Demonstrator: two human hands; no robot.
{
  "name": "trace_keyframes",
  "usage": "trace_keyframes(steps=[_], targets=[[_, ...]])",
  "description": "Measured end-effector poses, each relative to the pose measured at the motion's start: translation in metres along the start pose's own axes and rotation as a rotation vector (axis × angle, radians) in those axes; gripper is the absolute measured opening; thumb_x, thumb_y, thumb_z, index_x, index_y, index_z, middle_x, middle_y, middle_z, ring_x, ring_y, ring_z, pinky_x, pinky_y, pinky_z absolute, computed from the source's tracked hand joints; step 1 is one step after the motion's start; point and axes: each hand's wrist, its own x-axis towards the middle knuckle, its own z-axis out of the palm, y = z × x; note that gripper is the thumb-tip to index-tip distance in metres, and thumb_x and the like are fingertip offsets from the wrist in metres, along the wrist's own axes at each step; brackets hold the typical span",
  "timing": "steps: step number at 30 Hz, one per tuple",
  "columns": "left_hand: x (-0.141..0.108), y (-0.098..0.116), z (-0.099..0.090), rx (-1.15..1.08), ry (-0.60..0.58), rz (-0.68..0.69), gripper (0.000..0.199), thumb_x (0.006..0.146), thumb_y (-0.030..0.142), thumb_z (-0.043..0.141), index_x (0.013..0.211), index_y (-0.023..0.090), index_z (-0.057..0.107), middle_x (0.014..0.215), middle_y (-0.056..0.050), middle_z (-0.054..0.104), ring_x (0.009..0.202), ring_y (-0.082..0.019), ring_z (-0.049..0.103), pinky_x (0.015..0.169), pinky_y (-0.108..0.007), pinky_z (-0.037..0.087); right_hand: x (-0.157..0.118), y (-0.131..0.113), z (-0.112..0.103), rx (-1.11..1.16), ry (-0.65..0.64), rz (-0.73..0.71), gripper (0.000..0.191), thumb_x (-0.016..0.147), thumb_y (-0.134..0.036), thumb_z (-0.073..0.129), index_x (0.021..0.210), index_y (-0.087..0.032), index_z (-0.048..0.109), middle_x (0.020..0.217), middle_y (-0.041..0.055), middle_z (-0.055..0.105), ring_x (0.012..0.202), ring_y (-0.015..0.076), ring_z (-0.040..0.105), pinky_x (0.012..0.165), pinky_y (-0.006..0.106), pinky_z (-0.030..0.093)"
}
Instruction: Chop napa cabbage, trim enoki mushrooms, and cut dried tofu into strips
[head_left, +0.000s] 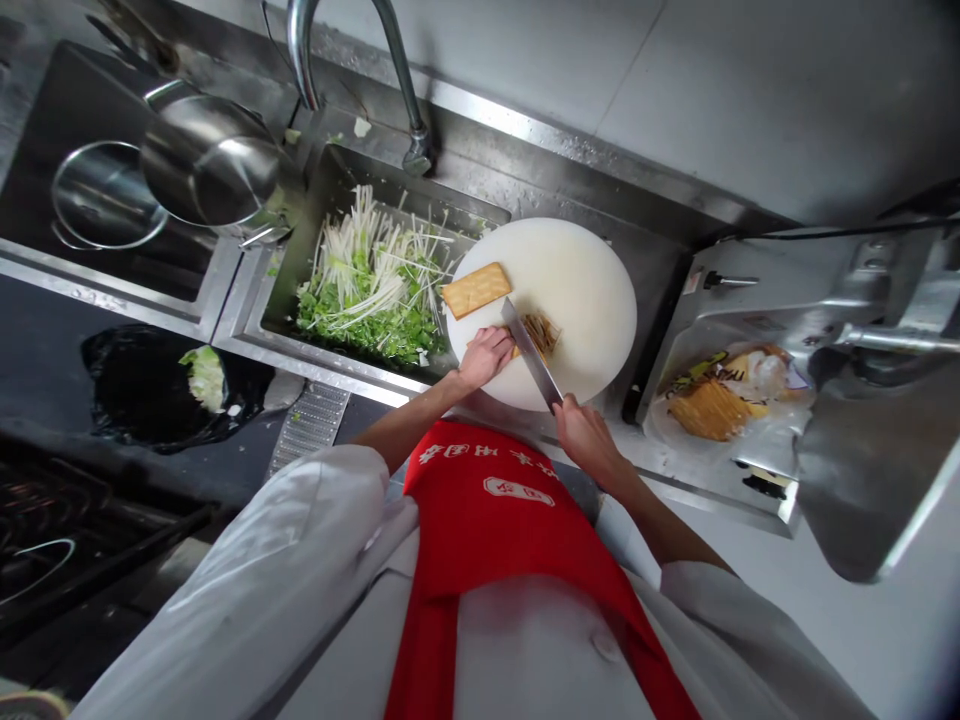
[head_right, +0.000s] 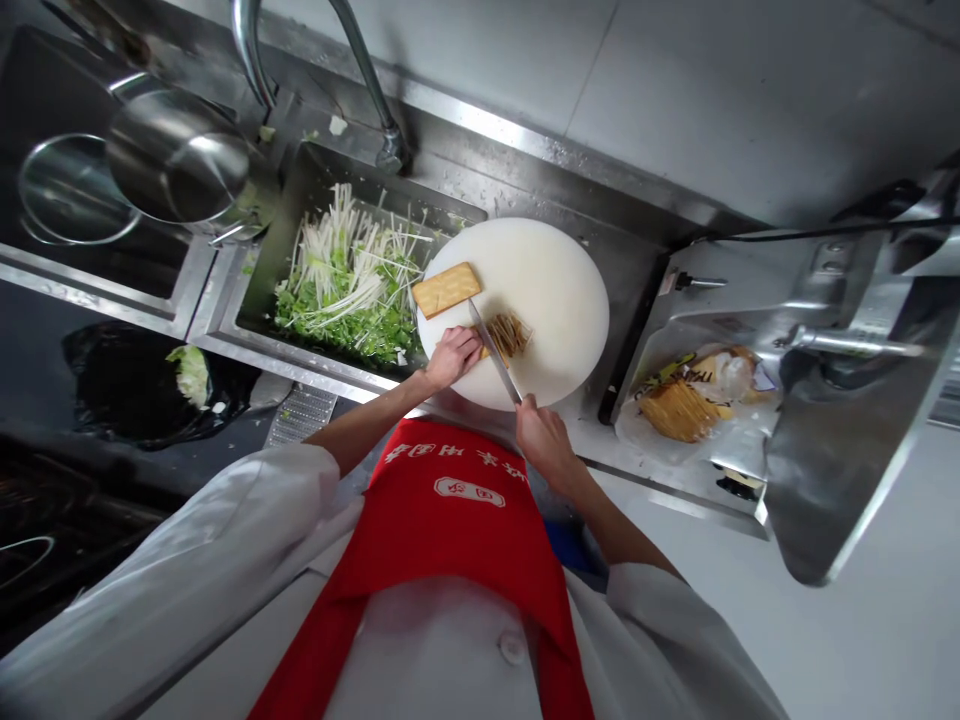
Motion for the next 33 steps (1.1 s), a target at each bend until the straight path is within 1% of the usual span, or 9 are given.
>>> trace_keyframes(steps=[3,9,13,18,20,24,27,30,33], targets=[[0.000,-0.001,0.001,0.001,-0.013,-0.002,0.029,0.108,0.027,0.043,0.100,0.018,0.069,0.107,-0.012,0.069,0.100,-0.026,0.057,0.089,-0.043,0.043,0.007,-0.005,0.007,0.009,-0.015,-0.004,0.030,0.113,-0.029,0.031,0.118,-0.012,0.055,0.102,0.0199,0.076,0.102,0.0280,0.076,0.081,0.030,0.047],[-0.004,-0.003,0.002,-0.002,0.011,-0.004,0.029,0.109,0.028,0.043,0.099,0.018,0.068,0.103,-0.011,0.068,0.097,-0.025,0.057,0.089,-0.042,0.043,0.046,-0.021,0.017,0.024,0.016,-0.003,0.032,0.112,-0.026,0.031,0.124,-0.009,0.055,0.113,0.0215,0.075,0.110,0.0274,0.073,0.086,0.030,0.048],[-0.004,-0.004,0.004,0.012,0.035,0.003,0.030,0.109,0.026,0.042,0.096,0.018,0.068,0.100,-0.011,0.067,0.096,-0.025,0.056,0.088,-0.042,0.044,0.029,-0.010,0.006,0.000,0.045,-0.003,0.033,0.113,-0.030,0.031,0.121,-0.010,0.056,0.109,0.0222,0.075,0.107,0.0290,0.074,0.085,0.031,0.047],[-0.002,-0.003,0.006,0.022,0.034,0.010,0.030,0.108,0.025,0.041,0.095,0.018,0.067,0.103,-0.011,0.067,0.096,-0.025,0.057,0.087,-0.043,0.043,-0.001,0.000,-0.001,0.002,-0.009,-0.012,0.032,0.113,-0.031,0.032,0.117,-0.011,0.057,0.101,0.0201,0.076,0.100,0.0285,0.076,0.081,0.030,0.047],[-0.002,-0.003,0.005,0.018,0.023,0.005,0.030,0.108,0.025,0.041,0.095,0.018,0.067,0.103,-0.012,0.067,0.097,-0.026,0.056,0.087,-0.043,0.043,0.004,-0.005,0.005,0.015,-0.007,-0.014,0.030,0.112,-0.029,0.034,0.116,-0.011,0.057,0.102,0.0202,0.076,0.101,0.0279,0.076,0.081,0.030,0.048],[-0.002,-0.002,-0.001,-0.012,-0.001,-0.011,0.029,0.108,0.025,0.042,0.098,0.018,0.069,0.106,-0.012,0.067,0.099,-0.026,0.056,0.090,-0.044,0.044,0.034,-0.022,0.024,0.034,0.035,-0.011,0.032,0.112,-0.025,0.032,0.122,-0.008,0.057,0.111,0.0223,0.075,0.107,0.0266,0.074,0.086,0.030,0.049],[-0.005,-0.002,-0.007,-0.021,0.009,-0.019,0.029,0.109,0.028,0.043,0.100,0.018,0.069,0.109,-0.012,0.067,0.103,-0.026,0.055,0.092,-0.044,0.044,0.049,-0.026,0.027,0.053,0.043,-0.009,0.032,0.113,-0.026,0.032,0.124,-0.009,0.057,0.112,0.0211,0.075,0.107,0.0255,0.074,0.088,0.030,0.049],[-0.006,-0.002,-0.007,0.001,-0.006,-0.022,0.030,0.108,0.028,0.044,0.096,0.019,0.069,0.102,-0.011,0.067,0.099,-0.026,0.054,0.090,-0.044,0.043,0.041,-0.019,0.016,0.027,0.054,-0.019,0.031,0.113,-0.028,0.034,0.121,-0.010,0.057,0.111,0.0210,0.075,0.107,0.0269,0.074,0.086,0.030,0.049],[-0.007,-0.002,-0.003,0.009,-0.018,-0.018,0.028,0.108,0.026,0.045,0.097,0.018,0.069,0.101,-0.011,0.067,0.097,-0.026,0.055,0.089,-0.043,0.043,0.017,-0.010,0.004,-0.005,0.042,-0.018,0.032,0.113,-0.030,0.031,0.121,-0.010,0.056,0.105,0.0213,0.076,0.103,0.0279,0.076,0.083,0.030,0.049]])
